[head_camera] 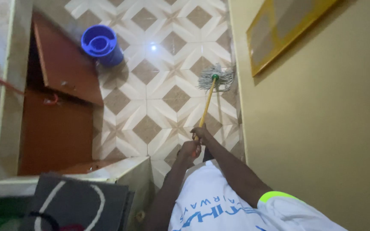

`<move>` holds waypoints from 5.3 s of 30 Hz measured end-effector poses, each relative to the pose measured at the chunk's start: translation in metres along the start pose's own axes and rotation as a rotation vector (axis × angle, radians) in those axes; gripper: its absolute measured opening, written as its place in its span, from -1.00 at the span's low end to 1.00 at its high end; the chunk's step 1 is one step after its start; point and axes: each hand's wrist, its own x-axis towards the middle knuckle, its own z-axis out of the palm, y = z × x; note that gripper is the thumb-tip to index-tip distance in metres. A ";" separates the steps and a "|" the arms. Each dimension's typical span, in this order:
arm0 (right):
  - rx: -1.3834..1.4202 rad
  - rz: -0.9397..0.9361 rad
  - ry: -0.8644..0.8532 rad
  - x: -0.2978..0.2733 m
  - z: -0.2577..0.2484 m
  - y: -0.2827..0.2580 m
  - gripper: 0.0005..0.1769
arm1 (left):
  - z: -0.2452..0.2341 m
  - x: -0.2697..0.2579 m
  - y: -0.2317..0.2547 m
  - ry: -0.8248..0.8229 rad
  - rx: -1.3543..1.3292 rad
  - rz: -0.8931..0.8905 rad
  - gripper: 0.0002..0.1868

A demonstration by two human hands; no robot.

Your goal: The person is mopping a tiled floor, moving a mop back and forth across different sections of the tiles near a blue bucket.

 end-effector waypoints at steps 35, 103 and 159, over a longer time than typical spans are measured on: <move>-0.243 -0.088 -0.181 0.095 -0.032 -0.191 -0.07 | 0.123 0.185 0.073 0.003 0.465 0.067 -0.54; 0.146 0.306 -0.235 -0.028 -0.168 -0.004 -0.68 | 0.117 0.080 -0.117 -0.037 -0.110 -0.319 -0.86; 0.156 0.324 -0.355 -0.121 -0.269 0.145 -0.73 | 0.120 -0.028 -0.307 -0.145 -0.207 -0.249 -0.89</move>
